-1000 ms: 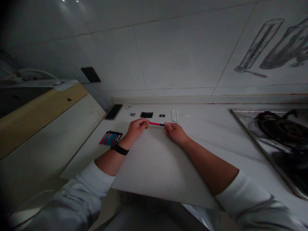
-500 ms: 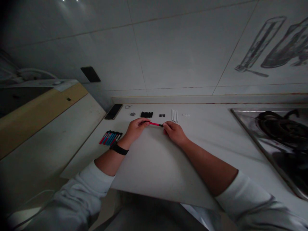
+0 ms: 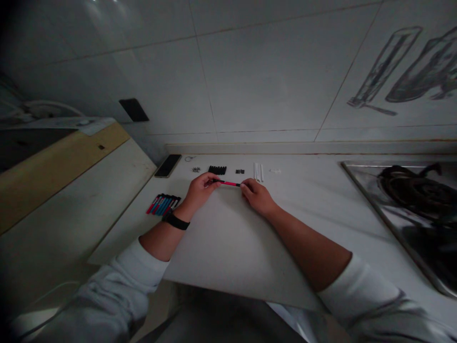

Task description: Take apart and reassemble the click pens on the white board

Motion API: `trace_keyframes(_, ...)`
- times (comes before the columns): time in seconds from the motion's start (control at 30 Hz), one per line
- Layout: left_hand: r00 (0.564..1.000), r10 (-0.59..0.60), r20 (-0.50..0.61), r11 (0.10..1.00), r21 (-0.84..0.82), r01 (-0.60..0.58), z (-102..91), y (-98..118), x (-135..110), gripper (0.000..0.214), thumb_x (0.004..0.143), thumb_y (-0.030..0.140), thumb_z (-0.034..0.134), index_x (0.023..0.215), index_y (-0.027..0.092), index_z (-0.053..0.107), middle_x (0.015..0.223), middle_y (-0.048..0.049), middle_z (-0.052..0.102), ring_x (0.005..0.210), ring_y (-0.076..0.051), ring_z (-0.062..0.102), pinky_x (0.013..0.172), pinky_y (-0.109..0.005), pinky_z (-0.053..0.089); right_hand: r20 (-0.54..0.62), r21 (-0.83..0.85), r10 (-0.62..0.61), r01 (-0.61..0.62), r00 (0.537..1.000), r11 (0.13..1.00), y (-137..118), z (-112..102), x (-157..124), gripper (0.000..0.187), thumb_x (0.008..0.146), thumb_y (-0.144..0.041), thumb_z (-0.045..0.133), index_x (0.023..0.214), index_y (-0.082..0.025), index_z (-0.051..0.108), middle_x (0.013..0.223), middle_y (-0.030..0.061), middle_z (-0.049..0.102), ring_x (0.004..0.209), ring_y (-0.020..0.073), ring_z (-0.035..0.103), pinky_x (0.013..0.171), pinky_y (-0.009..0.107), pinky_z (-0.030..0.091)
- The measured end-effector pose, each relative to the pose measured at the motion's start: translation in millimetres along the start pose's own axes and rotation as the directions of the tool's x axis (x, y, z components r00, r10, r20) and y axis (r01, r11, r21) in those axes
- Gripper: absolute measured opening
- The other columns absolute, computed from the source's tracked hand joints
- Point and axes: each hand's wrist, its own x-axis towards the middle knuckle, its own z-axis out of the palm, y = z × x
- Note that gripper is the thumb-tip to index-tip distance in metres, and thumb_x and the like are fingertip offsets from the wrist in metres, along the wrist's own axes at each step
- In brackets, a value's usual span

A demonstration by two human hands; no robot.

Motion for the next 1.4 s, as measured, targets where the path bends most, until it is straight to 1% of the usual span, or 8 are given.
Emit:
trace_keyframes(0.2,1.000,-0.001,-0.006,1.000,-0.030,0.000,-0.1,-0.3,1.0,0.015,0.083,0.027,0.074,0.096,0.020,0.071,0.095,-0.0034,0.073,0.088,-0.017,0.068,0.087,-0.034,0.055,-0.013,0.041,0.014,-0.013,1.000,0.999,2.2,0.8,0.6,0.030,0.092,-0.051,0.050,0.099,-0.023,0.058,0.072,-0.0001,0.062,0.062,0.0165,0.055,0.062,0.029,0.045)
trace_keyframes(0.5,0.988,0.151,-0.039,0.989,-0.003,-0.151,-2.2,1.7,2.1,0.009,0.083,0.024,0.076,0.090,0.020,0.072,0.097,-0.0037,0.065,0.091,-0.015,0.064,0.082,-0.030,0.056,-0.005,0.031,0.024,-0.024,1.000,0.999,0.5,-0.7,0.7,0.032,0.094,-0.052,0.047,0.092,-0.023,0.060,0.070,0.0007,0.060,0.062,0.0169,0.054,0.063,0.030,0.044)
trace_keyframes(0.63,0.991,0.131,-0.027,0.991,0.030,-0.131,-2.9,3.6,2.3,0.009,0.084,0.025,0.075,0.090,0.020,0.071,0.098,-0.0044,0.066,0.092,-0.016,0.064,0.083,-0.031,0.056,-0.028,0.016,0.007,-0.006,1.000,1.000,-0.7,-1.3,0.3,0.029,0.091,-0.050,0.054,0.100,-0.023,0.060,0.075,0.0010,0.063,0.066,0.0171,0.056,0.065,0.030,0.045)
trace_keyframes(0.77,0.992,0.119,-0.030,0.993,0.031,-0.118,-3.2,4.7,2.4,0.009,0.083,0.024,0.076,0.090,0.019,0.073,0.096,-0.0044,0.067,0.091,-0.016,0.063,0.082,-0.030,0.055,0.038,-0.002,0.029,-0.029,0.999,1.000,-0.2,-1.5,0.7,0.033,0.096,-0.050,0.045,0.092,-0.022,0.061,0.072,0.0010,0.062,0.063,0.0161,0.055,0.063,0.029,0.043)
trace_keyframes(0.9,0.991,0.134,-0.032,0.991,0.014,-0.133,-2.8,1.8,2.8,0.010,0.082,0.023,0.077,0.090,0.020,0.074,0.094,-0.0033,0.066,0.090,-0.015,0.063,0.081,-0.029,0.054,0.019,0.001,0.002,-0.003,1.000,1.000,0.9,-1.3,1.5,0.029,0.091,-0.046,0.055,0.107,-0.022,0.060,0.084,0.0017,0.066,0.068,0.0160,0.058,0.066,0.028,0.045)
trace_keyframes(1.13,0.990,0.139,-0.024,0.990,0.015,-0.139,-2.5,0.5,2.6,0.009,0.081,0.022,0.077,0.090,0.021,0.074,0.094,-0.0028,0.066,0.090,-0.015,0.063,0.080,-0.029,0.054,0.001,-0.027,-0.004,0.004,1.000,1.000,-0.7,-1.3,1.4,0.024,0.088,-0.041,0.059,0.103,-0.023,0.059,0.089,0.0027,0.068,0.072,0.0166,0.059,0.068,0.029,0.045)
trace_keyframes(1.23,0.991,0.134,-0.027,0.991,0.009,-0.134,-2.6,0.9,2.7,0.009,0.081,0.022,0.077,0.089,0.020,0.074,0.093,-0.0025,0.066,0.090,-0.015,0.063,0.081,-0.029,0.054,0.036,-0.009,0.016,-0.015,0.999,1.000,-2.8,-1.8,0.6,0.023,0.093,-0.043,0.050,0.099,-0.023,0.060,0.084,0.0030,0.068,0.069,0.0168,0.059,0.067,0.030,0.045)
trace_keyframes(1.4,0.993,0.119,-0.006,0.993,-0.012,-0.119,-2.1,-0.2,3.0,0.010,0.081,0.021,0.077,0.090,0.020,0.074,0.093,-0.0026,0.065,0.089,-0.015,0.063,0.080,-0.028,0.053,-0.006,-0.085,-0.011,0.010,1.000,0.996,-4.4,-2.5,0.9,0.023,0.084,-0.038,0.063,0.101,-0.022,0.061,0.089,0.0039,0.069,0.075,0.0181,0.060,0.070,0.031,0.045)
